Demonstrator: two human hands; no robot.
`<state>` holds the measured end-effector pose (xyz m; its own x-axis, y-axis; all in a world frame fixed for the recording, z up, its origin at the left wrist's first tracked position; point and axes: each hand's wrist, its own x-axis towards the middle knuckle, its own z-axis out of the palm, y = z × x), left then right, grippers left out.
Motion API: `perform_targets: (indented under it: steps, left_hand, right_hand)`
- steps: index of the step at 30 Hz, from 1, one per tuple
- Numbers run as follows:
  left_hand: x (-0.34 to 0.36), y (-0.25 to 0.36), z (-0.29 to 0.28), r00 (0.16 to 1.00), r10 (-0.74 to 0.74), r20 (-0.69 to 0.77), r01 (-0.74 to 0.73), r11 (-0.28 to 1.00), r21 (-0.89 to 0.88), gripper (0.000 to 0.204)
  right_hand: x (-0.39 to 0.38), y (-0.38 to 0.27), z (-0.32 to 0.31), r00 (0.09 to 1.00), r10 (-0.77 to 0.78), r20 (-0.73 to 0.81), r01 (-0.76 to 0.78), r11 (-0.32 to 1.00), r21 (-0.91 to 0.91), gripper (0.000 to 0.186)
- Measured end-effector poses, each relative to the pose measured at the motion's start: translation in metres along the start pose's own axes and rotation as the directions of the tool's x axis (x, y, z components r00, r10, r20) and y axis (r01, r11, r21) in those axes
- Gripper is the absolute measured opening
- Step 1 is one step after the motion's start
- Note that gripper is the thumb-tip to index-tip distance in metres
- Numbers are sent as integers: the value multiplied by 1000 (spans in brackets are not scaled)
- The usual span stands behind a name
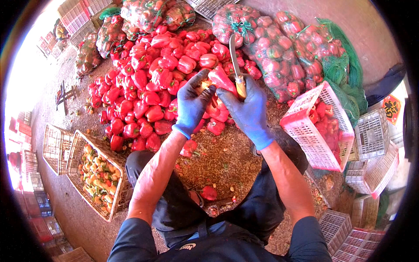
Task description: The person sits on the floor and uses a knife to cut and remove the stems and seeds from bell peppers, placing the cleaned halves into a white basket.
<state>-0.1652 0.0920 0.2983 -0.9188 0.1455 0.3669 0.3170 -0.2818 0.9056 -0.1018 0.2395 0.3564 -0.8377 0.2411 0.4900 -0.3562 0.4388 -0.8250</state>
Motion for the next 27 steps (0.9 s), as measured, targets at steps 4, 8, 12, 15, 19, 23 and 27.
perform_targets:
  steps: [4, 8, 12, 15, 19, 23, 27]
  left_hand:
    - [7, 12, -5, 937, 327, 123, -340, 773, 535, 49]
    - [11, 1, 1, 963, 270, 1, -265, 944, 198, 48]
    - [30, -21, -32, 944, -95, -316, 14, 969, -248, 40]
    - [44, -34, -111, 867, -339, -365, 95, 832, -546, 32]
    - [32, -9, -106, 946, -307, -103, 202, 809, -552, 34]
    - [5, -1, -91, 895, -425, 137, 429, 732, -529, 36]
    - [-28, -2, -17, 757, -510, 408, 652, 543, -529, 52]
  right_hand:
    - [7, 5, -2, 965, 258, -40, -236, 928, 290, 29]
    - [7, 0, -1, 963, 258, -74, -226, 928, 296, 28]
    - [-2, -3, 9, 992, -95, -81, 94, 995, -15, 31]
    - [-12, -11, 3, 999, -29, -18, 29, 999, -41, 31]
    - [-6, 3, -23, 994, 107, -18, -102, 979, 175, 30]
    - [-10, -2, -41, 955, 295, 30, -285, 883, 374, 33]
    - [-17, -5, -47, 924, 383, -4, -341, 827, 446, 32]
